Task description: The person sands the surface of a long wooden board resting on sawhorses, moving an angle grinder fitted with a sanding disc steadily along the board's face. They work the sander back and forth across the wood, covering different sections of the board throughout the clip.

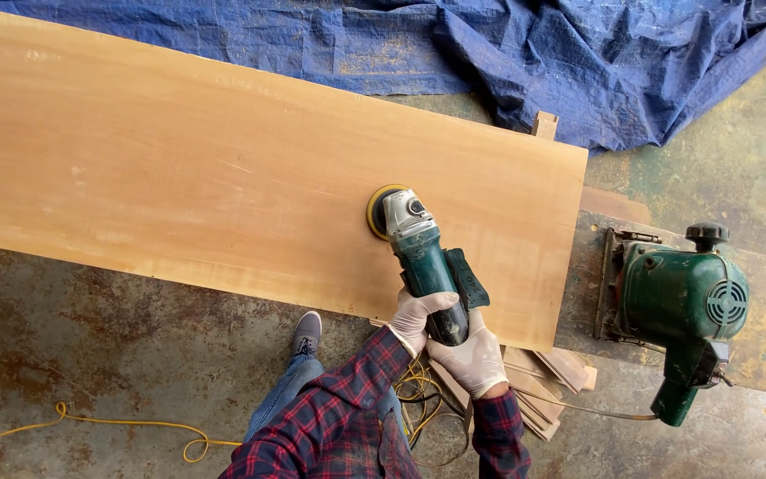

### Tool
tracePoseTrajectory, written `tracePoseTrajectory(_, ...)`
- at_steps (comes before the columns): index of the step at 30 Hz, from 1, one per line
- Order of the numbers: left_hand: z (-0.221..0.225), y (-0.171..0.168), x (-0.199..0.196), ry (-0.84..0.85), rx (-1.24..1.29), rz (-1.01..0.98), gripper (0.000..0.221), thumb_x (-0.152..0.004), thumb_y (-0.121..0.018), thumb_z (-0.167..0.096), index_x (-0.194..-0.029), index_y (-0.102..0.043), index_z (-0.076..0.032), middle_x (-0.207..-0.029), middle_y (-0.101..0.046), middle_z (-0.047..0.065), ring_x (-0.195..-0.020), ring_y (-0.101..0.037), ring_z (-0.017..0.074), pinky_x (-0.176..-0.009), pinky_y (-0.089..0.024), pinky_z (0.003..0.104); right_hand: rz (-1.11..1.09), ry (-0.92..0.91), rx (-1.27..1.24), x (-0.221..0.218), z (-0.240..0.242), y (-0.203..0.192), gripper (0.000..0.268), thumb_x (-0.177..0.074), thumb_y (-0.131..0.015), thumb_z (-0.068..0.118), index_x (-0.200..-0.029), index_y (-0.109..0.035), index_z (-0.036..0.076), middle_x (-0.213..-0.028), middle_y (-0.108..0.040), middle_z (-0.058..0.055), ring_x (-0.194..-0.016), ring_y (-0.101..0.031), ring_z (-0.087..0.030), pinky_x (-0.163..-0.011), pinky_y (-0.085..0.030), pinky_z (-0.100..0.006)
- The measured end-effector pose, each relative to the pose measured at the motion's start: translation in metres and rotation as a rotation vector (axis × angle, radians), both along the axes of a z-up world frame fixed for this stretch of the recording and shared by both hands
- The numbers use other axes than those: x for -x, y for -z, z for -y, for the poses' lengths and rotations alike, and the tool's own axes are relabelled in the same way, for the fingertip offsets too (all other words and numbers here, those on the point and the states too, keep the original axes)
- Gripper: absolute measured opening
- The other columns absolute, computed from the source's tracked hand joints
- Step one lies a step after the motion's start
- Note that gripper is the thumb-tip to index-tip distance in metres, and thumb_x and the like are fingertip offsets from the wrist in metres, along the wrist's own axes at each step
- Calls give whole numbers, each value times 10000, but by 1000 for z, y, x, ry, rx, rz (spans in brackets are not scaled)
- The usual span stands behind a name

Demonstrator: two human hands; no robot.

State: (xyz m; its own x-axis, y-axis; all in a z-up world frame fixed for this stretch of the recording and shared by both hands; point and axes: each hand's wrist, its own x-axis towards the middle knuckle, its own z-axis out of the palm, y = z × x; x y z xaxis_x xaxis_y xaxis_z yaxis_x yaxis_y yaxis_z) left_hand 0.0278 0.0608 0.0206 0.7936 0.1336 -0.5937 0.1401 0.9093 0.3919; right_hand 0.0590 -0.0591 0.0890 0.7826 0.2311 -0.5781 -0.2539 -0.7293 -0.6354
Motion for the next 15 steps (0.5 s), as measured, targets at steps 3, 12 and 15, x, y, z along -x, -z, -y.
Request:
tracePoseTrajectory(3, -2, -1, -3, 2, -7, -9, 531, -698, -839, -70, -1177, -617, -13, -1009, -684, 87, -924, -685, 226, -875, -596, 395, -9, -14, 33, -1, -2, 3, 758, -569, -852, 364, -1199, -583, 39, -871, -773, -153, -800, -767, -246, -746, -585, -365)
tracePoseTrajectory(12, 61, 6, -56, 291, -39, 3, 551, -660, -863, -70, -1152, -618, -44, -964, -687, 86, -866, -690, 212, -782, -610, 410, 91, 217, 63, -11, 69, 29, 638, -592, -866, 352, -1058, -624, -11, -832, -744, -116, -758, -723, -200, -704, -568, -351)
tracePoseTrajectory(15, 94, 4, -72, 378, -25, 19, 554, -654, -859, -63, -1155, -620, -59, -976, -708, 102, -857, -715, 221, -773, -622, 397, 86, 330, 54, -13, 101, 34, 595, -610, -879, 322, -1031, -629, -15, -823, -722, -86, -725, -690, -165, -662, -557, -327)
